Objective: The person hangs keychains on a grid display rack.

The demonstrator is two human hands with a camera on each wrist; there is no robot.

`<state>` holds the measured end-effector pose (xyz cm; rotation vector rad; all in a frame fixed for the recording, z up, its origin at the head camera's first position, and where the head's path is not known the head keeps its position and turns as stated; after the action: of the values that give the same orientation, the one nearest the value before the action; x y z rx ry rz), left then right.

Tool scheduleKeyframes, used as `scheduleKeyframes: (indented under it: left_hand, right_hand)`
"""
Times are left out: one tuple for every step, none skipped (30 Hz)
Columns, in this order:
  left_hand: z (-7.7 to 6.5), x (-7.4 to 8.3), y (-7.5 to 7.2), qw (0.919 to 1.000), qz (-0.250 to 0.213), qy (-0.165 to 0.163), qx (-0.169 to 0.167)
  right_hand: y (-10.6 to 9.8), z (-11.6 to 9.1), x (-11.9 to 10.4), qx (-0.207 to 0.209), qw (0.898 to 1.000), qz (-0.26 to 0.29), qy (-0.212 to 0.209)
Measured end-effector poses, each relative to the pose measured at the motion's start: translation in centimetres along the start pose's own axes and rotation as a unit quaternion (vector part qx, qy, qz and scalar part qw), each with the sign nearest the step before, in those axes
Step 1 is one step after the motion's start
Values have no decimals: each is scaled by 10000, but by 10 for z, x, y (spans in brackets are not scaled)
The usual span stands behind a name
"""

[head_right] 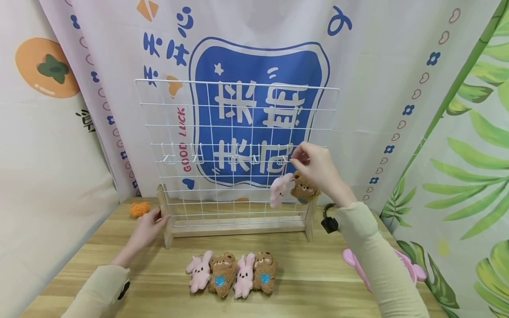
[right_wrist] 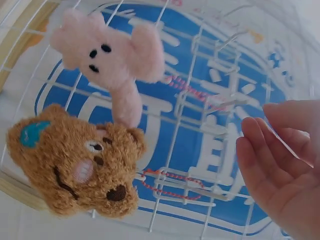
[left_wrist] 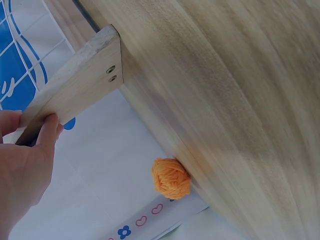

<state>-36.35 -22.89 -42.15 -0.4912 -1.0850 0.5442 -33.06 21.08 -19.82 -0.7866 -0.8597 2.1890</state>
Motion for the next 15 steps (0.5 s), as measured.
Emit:
scheduleKeyframes:
  left_hand:
    - [0,0,1,10000,-3,0,-12]
    - [0,0,1,10000,-24,3,-9]
    - [0,0,1,10000,-22,6,-13]
    - [0,0,1,10000,-34,8,-20]
    - [0,0,1,10000,-46,1,-28]
    - [0,1,1,10000,-36,-13,-37]
    - [0,2,0,10000,-24,-24,-44]
    - [0,2,-1,10000,-18,-44,-53]
    - [0,2,-1,10000,-2,-65,-68]
    - [1,2,-1,9999,8,-82,-74]
    - [1,2,-1,9999,21,-93,-82]
    - [1,2,-1,9999,43,-100,-84]
    - [1,2,-1,9999,49,-96,-85]
    - [1,1,0,9999,67,-86,-83]
    - [1,1,0,9999,65,-69,-83]
  right_hand:
    - [0,-6,-2,20,10000,56,-39]
    - [2,-12,-3,18,9999,120,-81]
    - [6,-19,-5,-38,9997,227,-98]
    - [12,-26,-6,-104,9994,311,-130]
    - [20,-33,-7,-200,9987,426,-176]
    - [30,-40,-7,-363,9978,528,-180]
    - [41,-46,-7,-527,9965,618,-182]
    - [53,-53,-7,-700,9949,702,-179]
    - [67,-60,-6,-877,9931,765,-157]
    - [80,-66,-4,-1048,9913,773,-181]
    - [95,-73,-1,-1267,9885,810,-145]
    - [109,-80,2,-1476,9856,814,-105]
    - [122,-87,5,-1623,9835,791,-137]
    - [135,-94,9,-1819,9800,798,-108]
    - [147,-100,12,-2002,9765,799,-79]
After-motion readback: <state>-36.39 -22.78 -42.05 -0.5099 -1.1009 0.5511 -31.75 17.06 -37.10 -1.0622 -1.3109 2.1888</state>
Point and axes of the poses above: each hand's wrist, its own z-axis towards the middle knuckle, its own y-axis out of the palm, x = y × z, the point moved 6 cm from there along z, towards the middle knuckle, and after that the axes turned 3 degrees about -x, right-handed, at the moved point
